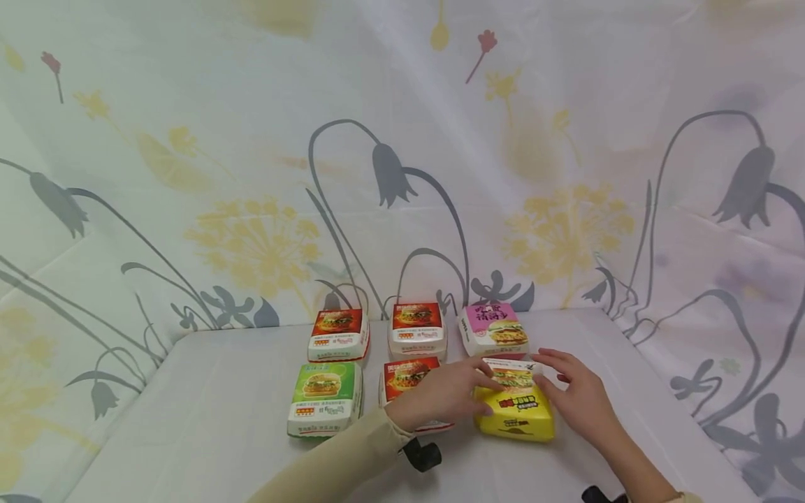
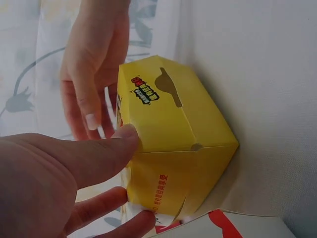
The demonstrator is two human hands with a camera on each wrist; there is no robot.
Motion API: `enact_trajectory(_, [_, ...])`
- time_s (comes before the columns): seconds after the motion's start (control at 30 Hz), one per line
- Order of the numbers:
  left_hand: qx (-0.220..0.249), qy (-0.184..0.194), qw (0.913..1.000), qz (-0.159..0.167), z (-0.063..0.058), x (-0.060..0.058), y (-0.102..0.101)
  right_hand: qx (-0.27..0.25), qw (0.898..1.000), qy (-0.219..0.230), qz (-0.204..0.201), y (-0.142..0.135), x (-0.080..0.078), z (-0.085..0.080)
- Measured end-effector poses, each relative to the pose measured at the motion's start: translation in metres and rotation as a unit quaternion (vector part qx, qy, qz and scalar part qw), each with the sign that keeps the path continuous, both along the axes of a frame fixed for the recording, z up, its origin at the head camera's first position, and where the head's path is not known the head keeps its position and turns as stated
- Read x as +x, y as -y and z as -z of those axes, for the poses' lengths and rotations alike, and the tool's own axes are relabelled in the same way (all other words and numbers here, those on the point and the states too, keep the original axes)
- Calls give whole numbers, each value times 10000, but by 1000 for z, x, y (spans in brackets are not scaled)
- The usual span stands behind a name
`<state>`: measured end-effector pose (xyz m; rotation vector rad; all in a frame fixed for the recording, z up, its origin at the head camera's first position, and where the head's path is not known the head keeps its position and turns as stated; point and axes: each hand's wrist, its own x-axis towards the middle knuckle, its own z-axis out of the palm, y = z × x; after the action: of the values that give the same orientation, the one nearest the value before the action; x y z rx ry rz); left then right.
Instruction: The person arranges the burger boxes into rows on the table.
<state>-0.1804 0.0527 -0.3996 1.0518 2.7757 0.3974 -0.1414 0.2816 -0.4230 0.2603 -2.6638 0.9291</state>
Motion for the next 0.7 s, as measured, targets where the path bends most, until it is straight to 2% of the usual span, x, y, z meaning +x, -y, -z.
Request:
enact_trajectory(0.13, [5, 53, 10000, 48, 0, -1, 1, 56, 9996, -174, -215, -2, -9, -6])
enact_trajectory(0.33, [89, 135, 9996, 244, 0, -4, 5, -101, 9951, 620, -759, -8, -21, -8])
enact_trajectory(0.47, [102, 257, 9990, 346, -1, -7, 5, -101, 9890, 962, -1116, -12, -28, -8])
enact_trajectory(0.57, [87, 283, 9988, 379, -2, -7, 5, -145, 9820, 1109, -1521, -15, -34, -8])
enact_trajectory(0.7, [46, 275, 9989, 389, -2, -7, 5, -336, 9674, 1556, -1968, -20, -41, -9])
